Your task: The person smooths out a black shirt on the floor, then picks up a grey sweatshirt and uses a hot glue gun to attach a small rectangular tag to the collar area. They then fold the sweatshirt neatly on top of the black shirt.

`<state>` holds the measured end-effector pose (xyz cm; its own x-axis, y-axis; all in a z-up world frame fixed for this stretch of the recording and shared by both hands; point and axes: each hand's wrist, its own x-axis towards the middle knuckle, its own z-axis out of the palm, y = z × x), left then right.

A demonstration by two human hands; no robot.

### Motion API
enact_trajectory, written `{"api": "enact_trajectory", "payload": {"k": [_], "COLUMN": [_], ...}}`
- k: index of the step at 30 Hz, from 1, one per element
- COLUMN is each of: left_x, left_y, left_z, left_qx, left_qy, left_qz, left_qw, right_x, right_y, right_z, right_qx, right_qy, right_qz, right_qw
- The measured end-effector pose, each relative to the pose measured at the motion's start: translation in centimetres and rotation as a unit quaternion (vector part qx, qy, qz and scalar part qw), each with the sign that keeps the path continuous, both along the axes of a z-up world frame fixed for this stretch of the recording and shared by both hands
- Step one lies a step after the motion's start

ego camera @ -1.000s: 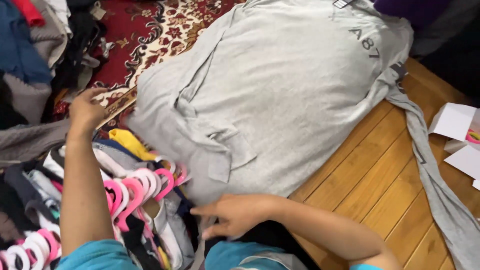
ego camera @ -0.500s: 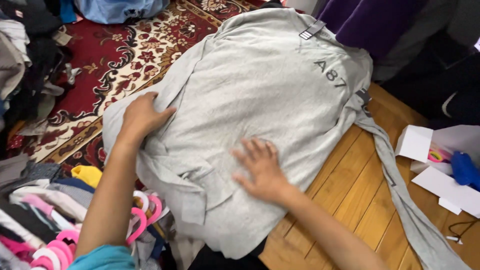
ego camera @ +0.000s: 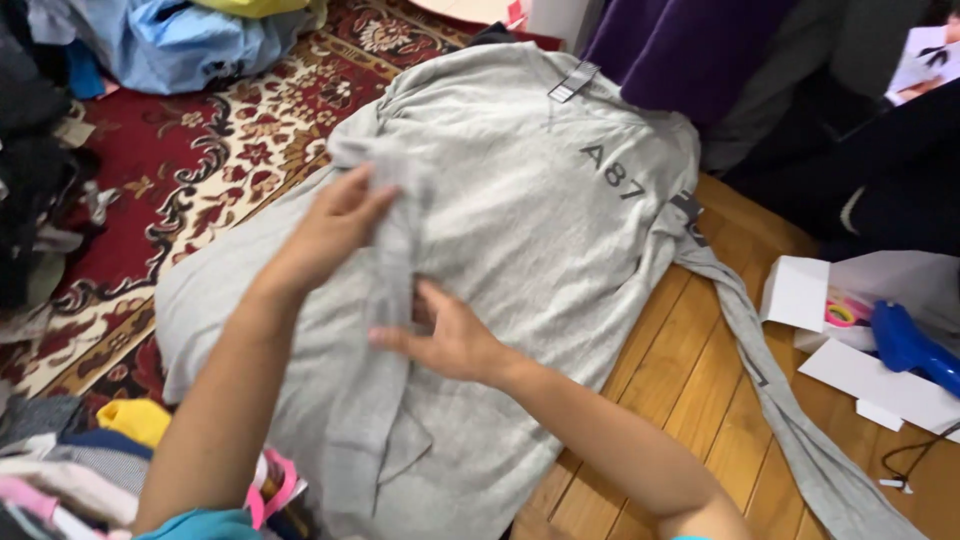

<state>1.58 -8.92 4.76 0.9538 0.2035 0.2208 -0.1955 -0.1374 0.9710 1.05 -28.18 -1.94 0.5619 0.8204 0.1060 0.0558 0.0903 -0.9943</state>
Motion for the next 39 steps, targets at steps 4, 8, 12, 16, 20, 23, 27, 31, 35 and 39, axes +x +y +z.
{"api": "enact_trajectory", "payload": {"k": [4, 8, 12, 16, 20, 23, 27, 31, 35, 39], "left_x": [5.2, 6.6, 17.8, 26.4, 31.9, 35.7, 38.3, 39.6, 34.4, 30.4], "left_y": [-2.9, -4.4, 1.6, 6.4, 7.2, 8.2, 9.6, 12.4, 9.9, 8.9], "left_z": [1.9, 5.8, -3.2, -9.0, -9.7, -12.2, -14.8, -16.1, -10.4, -5.6], "left_qx": [0.009, 0.129, 0.424, 0.387, 0.369, 0.344, 0.324, 0.252, 0.131, 0.030], "left_qy": [-0.071, -0.017, -0.054, -0.014, -0.002, 0.050, 0.169, 0.105, -0.023, 0.183], "left_qz": [-0.116, -0.168, 0.111, 0.205, 0.268, 0.277, 0.278, 0.293, 0.130, -0.040], "left_qw": [0.991, 0.977, 0.897, 0.899, 0.890, 0.896, 0.888, 0.916, 0.983, 0.982], "right_x": [3.5, 9.2, 14.9, 21.0, 33.5, 41.2, 47.2, 47.7, 48.5, 50.4], "right_y": [-2.1, -9.8, -14.0, -11.8, -8.4, -6.4, -4.9, -2.8, -1.1, -1.2], "right_z": [3.5, 5.3, 4.4, 3.1, -0.5, -2.5, -6.7, -4.5, -4.0, -7.5], "right_qx": [0.073, -0.017, -0.273, -0.273, -0.217, -0.179, -0.168, -0.199, -0.256, -0.224], "right_qy": [0.035, -0.136, -0.397, -0.430, -0.492, -0.495, -0.433, -0.419, -0.412, -0.439], "right_qz": [-0.147, -0.386, -0.336, -0.361, -0.371, -0.382, -0.436, -0.418, -0.388, -0.441], "right_qw": [0.986, 0.912, 0.809, 0.781, 0.757, 0.759, 0.771, 0.781, 0.783, 0.750]}}
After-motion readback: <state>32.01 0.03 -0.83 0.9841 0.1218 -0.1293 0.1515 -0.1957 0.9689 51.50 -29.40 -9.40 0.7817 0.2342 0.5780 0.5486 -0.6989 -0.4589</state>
